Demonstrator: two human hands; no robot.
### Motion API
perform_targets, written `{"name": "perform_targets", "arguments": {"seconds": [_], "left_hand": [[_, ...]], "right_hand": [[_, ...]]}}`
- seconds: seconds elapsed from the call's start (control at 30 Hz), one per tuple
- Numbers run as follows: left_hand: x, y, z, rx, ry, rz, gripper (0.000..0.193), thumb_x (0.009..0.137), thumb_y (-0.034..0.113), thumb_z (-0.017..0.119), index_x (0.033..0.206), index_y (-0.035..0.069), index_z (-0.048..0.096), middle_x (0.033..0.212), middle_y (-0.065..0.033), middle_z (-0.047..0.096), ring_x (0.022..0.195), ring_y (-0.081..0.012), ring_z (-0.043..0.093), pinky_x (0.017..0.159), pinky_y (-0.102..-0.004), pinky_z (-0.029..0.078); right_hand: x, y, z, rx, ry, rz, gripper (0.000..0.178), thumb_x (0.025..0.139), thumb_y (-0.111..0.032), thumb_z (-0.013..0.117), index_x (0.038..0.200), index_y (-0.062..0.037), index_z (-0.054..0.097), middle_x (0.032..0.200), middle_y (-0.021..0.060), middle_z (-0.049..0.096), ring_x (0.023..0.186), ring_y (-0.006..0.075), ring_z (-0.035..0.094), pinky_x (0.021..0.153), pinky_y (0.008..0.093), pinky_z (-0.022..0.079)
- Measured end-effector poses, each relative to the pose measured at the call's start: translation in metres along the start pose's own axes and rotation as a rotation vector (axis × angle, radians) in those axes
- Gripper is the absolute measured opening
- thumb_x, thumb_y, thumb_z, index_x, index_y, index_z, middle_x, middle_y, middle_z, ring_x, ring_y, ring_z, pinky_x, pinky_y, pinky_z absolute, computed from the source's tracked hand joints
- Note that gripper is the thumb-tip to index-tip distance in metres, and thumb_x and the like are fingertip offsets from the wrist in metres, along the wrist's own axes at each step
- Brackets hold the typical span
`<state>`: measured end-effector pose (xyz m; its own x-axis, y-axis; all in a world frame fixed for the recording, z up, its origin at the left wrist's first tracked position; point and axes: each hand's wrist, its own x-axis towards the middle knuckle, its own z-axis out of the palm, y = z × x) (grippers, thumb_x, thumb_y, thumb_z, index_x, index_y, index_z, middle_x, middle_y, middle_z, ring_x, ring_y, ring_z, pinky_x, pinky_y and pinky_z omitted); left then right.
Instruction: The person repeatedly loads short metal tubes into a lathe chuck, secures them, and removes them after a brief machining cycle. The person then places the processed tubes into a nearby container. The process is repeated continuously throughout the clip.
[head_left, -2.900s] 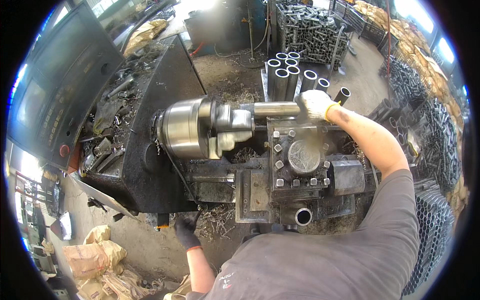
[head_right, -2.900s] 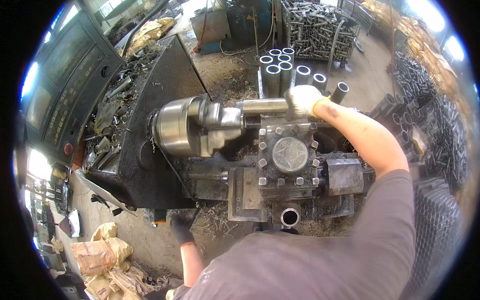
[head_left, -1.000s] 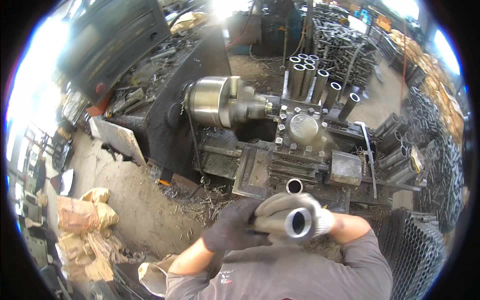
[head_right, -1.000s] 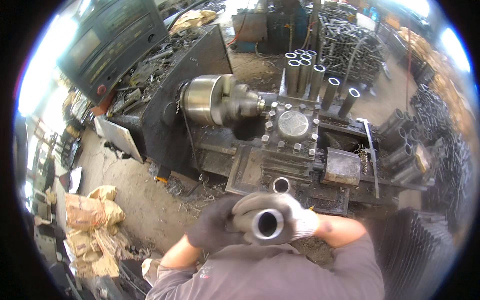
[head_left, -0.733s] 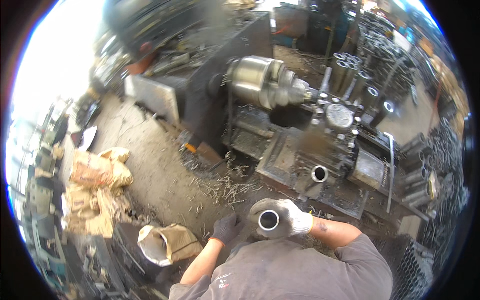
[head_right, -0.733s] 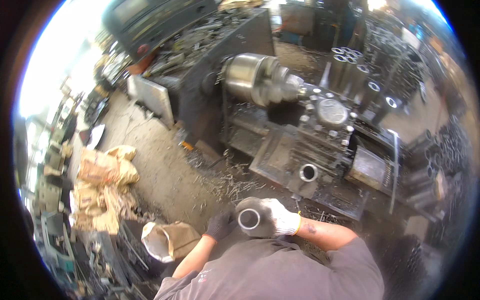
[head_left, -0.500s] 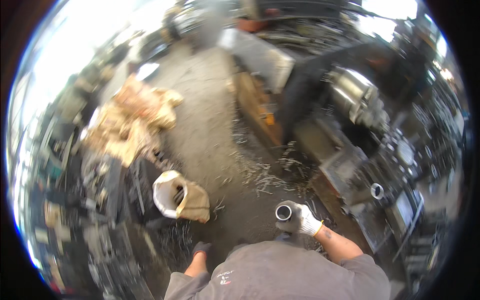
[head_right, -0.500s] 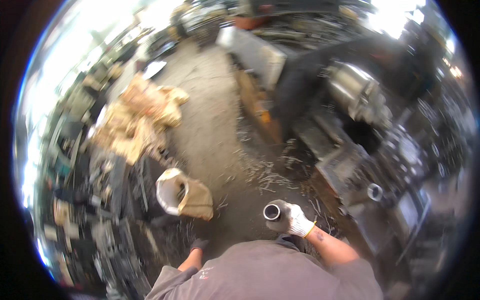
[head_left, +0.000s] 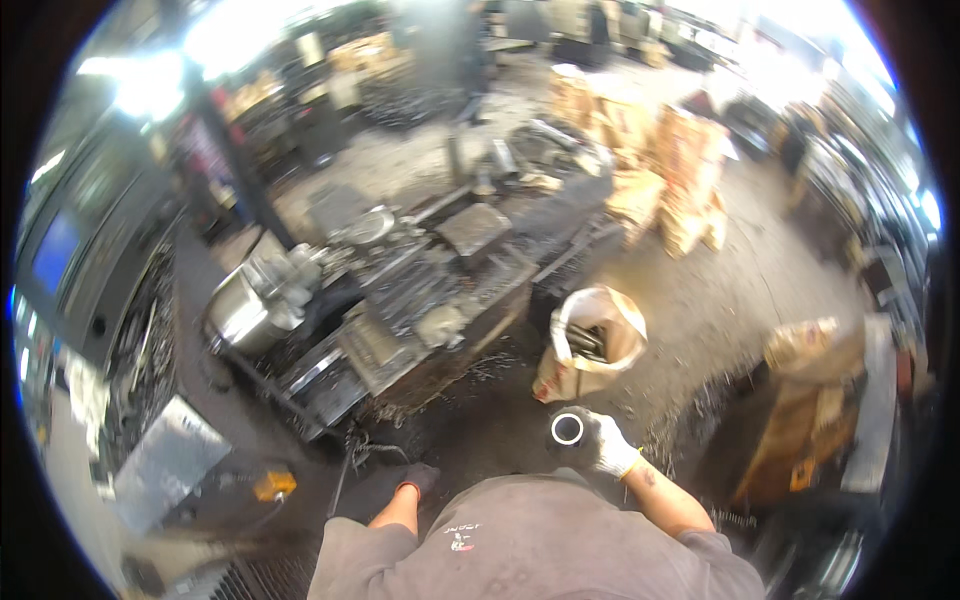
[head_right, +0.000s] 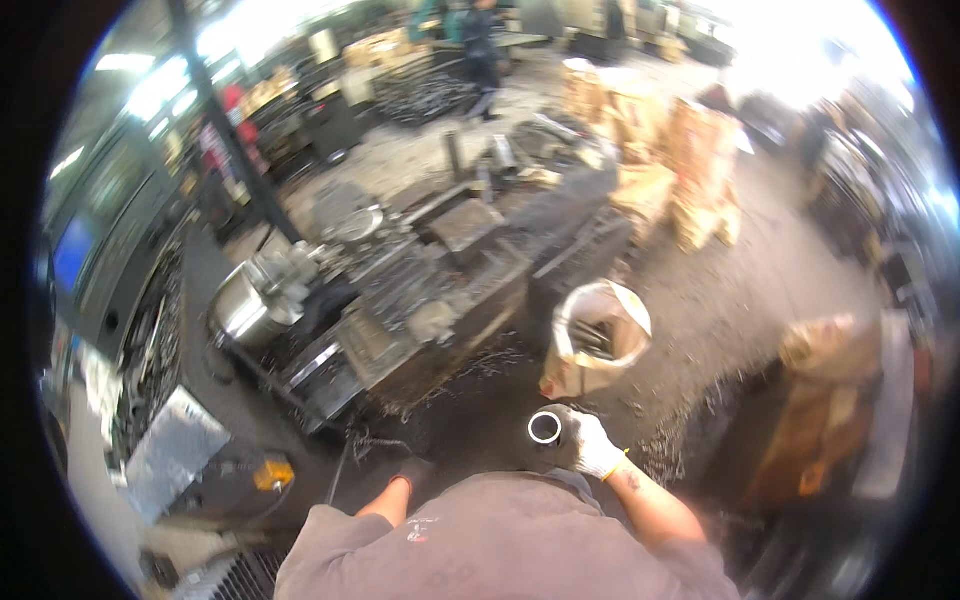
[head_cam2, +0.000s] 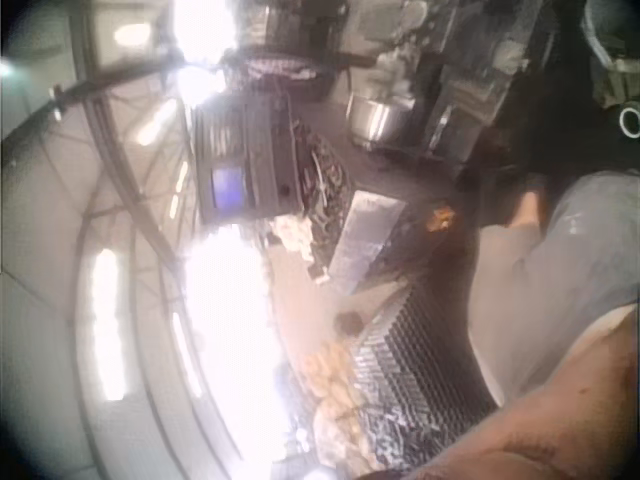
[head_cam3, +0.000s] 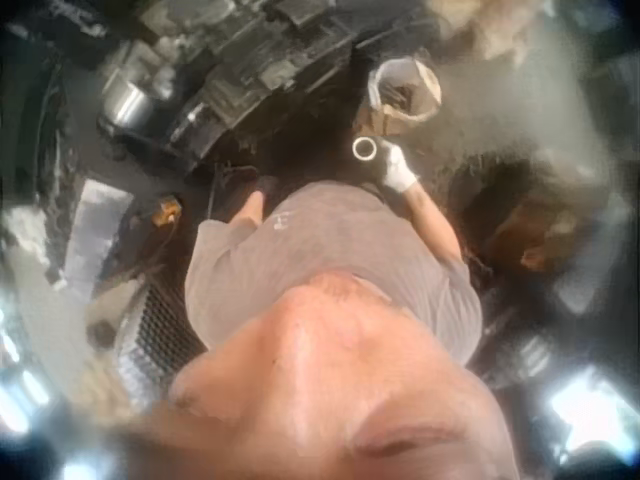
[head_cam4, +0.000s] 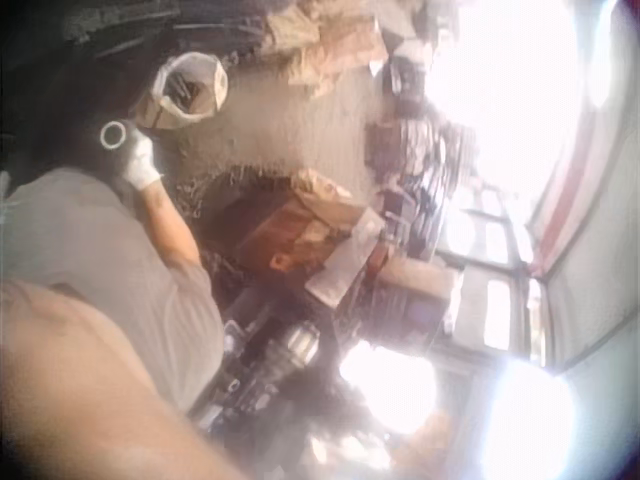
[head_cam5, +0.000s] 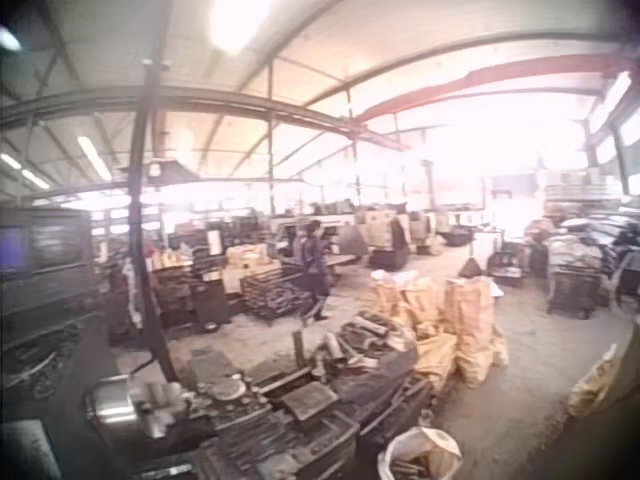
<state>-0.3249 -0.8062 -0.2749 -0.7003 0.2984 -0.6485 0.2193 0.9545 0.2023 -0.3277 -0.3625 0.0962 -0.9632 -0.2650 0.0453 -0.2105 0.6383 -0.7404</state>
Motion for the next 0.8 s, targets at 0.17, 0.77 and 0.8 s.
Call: {"name": "perform_targets", "arguments": {"seconds": [0.17,0.77,0.8], "left_hand": [[-0.072,-0.003,0.080,-0.153,0.005,-0.235,0.054,0.100,0.050,0.054,0.126,0.009,0.078,0.133,-0.0255,0.070,0.124,-0.0438,0.068,0.104,-0.0507,0.053],[-0.216,0.020,-0.107,-0.828,1.770,-1.804,0.058,0.110,0.046,0.051,0.143,-0.001,0.059,0.150,-0.0269,0.059,0.132,-0.0473,0.059,0.107,-0.0514,0.049],[-0.220,0.008,-0.121,-0.826,1.797,-1.750,0.056,0.111,0.045,0.051,0.141,-0.001,0.060,0.148,-0.0264,0.060,0.129,-0.0474,0.061,0.104,-0.0526,0.049]], "right_hand": [[0.133,-0.041,0.007,0.115,-0.207,-0.231,0.057,0.077,-0.026,0.090,0.126,-0.0051,0.069,0.111,0.0179,0.077,0.101,0.0342,0.076,0.089,0.0431,0.061],[0.419,-0.046,0.006,-0.254,-0.648,-0.757,0.045,0.085,-0.034,0.082,0.122,-0.0096,0.075,0.092,0.0163,0.078,0.085,0.0379,0.077,0.074,0.0448,0.064],[0.435,-0.055,-0.010,-0.268,-0.691,-0.768,0.037,0.086,-0.030,0.082,0.115,-0.0082,0.079,0.089,0.0162,0.078,0.083,0.0363,0.077,0.074,0.0425,0.064]]}}
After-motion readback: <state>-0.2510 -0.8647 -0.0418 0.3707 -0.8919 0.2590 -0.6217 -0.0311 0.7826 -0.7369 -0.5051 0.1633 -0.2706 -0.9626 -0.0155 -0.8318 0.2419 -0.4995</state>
